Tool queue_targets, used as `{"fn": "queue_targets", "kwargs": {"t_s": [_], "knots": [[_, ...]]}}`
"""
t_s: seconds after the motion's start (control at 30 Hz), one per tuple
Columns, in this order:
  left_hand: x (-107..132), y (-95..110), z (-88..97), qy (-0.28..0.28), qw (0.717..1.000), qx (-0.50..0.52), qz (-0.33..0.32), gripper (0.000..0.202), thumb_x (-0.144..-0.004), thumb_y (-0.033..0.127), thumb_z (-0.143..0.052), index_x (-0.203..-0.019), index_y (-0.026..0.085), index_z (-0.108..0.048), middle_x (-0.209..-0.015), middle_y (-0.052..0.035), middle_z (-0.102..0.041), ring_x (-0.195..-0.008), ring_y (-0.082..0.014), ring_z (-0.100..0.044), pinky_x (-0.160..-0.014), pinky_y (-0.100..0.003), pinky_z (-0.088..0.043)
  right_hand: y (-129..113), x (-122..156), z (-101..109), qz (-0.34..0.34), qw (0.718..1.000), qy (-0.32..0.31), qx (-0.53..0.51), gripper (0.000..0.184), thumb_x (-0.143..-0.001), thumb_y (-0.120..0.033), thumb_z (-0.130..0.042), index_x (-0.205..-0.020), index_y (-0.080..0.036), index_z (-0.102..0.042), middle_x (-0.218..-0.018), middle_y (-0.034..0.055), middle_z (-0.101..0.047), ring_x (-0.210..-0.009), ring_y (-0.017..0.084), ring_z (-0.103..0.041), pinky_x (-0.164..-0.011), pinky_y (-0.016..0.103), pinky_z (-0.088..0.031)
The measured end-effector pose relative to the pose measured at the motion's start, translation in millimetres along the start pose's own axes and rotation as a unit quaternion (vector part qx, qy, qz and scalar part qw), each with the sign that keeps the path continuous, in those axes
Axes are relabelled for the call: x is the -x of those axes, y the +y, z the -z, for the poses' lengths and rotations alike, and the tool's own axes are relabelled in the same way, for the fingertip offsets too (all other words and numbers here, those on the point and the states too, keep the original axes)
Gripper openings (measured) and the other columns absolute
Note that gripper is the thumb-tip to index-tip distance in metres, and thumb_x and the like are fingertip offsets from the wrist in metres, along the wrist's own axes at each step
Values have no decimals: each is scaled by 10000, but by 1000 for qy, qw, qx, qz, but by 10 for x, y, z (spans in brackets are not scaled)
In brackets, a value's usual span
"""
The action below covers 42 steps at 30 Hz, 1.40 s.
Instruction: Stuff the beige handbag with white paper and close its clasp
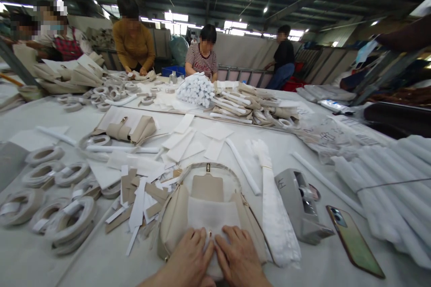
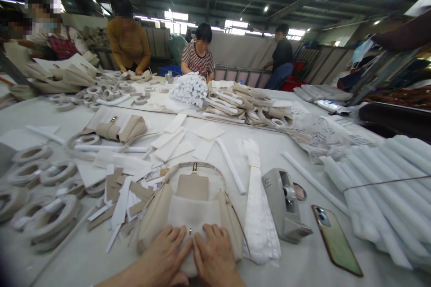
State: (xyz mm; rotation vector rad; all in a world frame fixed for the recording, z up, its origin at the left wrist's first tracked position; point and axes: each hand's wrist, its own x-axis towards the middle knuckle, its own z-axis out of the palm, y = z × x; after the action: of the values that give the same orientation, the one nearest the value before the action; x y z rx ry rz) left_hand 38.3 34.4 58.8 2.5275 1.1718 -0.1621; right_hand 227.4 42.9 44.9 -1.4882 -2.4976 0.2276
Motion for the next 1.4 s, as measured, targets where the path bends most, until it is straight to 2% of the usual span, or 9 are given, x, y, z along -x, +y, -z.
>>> {"fn": "queue_targets", "kwargs": {"t_s": [0.13,0.3,0.4,0.53,0.67,0.8,0.97,1.2,1.4], "knots": [[-54,-21,-25,-9,1000,-5,-23,864,-836,644,-476,-1425,39,-296,-1443,-282,-319,-1273,-420,-398,-1030,-585,-333,58,42,-174,-1,1000,23,3,162,-844,-248,-513,-946,-299,-629,-1018,32,-610,-915,222,-514,-798,376,-304],[-67,-15,104,-27,999,-28,-33,630,-941,433,-386,-1412,21,-312,-1440,-271,-319,-1332,-404,-320,-1054,-627,-290,75,-79,-146,-40,997,-1,-60,173,-862,-248,-476,-897,-262,-645,-946,46,-633,-890,217,-550,-800,367,-354],[-73,-25,98,-18,998,-44,-30,554,-950,355,-365,-1410,49,-322,-1426,-255,-357,-1295,-395,-387,-1037,-618,-327,172,-483,10,-113,975,10,-190,238,-886,-272,-432,-989,-206,-636,-924,73,-657,-827,197,-588,-788,334,-418],[-90,-63,-51,34,996,-73,-33,501,-957,337,-346,-1379,69,-369,-1386,-251,-422,-1242,-387,-461,-1013,-606,-360,410,-1291,146,-266,900,13,-346,272,-852,-295,-452,-1016,-151,-614,-837,63,-670,-692,168,-620,-682,291,-459],[-132,-123,-269,104,988,-108,-40,429,-981,307,-287,-1334,118,-442,-1320,-209,-518,-1180,-361,-530,-971,-562,-416,525,-1917,97,-269,879,-22,-392,298,-858,-389,-430,-849,-151,-609,-775,46,-655,-620,125,-609,-505,202,-402],[-164,-165,-372,152,980,-124,-38,397,-981,294,-313,-1325,158,-457,-1297,-167,-553,-1164,-334,-547,-965,-528,-429,495,-2155,46,-250,881,-43,-400,310,-818,-419,-500,-868,-135,-613,-713,35,-647,-544,97,-539,-478,189,-372],[-95,-131,-196,108,991,-75,-35,454,-972,349,-354,-1359,118,-404,-1347,-206,-494,-1211,-353,-501,-1001,-556,-386,385,-2028,205,-193,909,-28,-368,338,-826,-444,-493,-843,-150,-661,-620,5,-596,-536,124,-490,-521,238,-380],[34,-65,-64,77,996,36,-6,854,-826,687,-445,-1423,93,-300,-1451,-243,-337,-1336,-403,-314,-1113,-589,-194,58,-1297,434,-112,942,52,-313,317,-831,-444,-517,-867,-197,-712,-848,68,-682,-781,201,-587,-753,312,-442],[43,-61,-145,98,994,42,-2,862,-819,689,-449,-1429,101,-292,-1450,-231,-347,-1340,-384,-313,-1126,-567,-142,-9,-737,305,-242,837,6,-491,449,-681,-415,-668,-1046,-153,-655,-630,9,-627,-586,178,-593,-580,294,-494]]}}
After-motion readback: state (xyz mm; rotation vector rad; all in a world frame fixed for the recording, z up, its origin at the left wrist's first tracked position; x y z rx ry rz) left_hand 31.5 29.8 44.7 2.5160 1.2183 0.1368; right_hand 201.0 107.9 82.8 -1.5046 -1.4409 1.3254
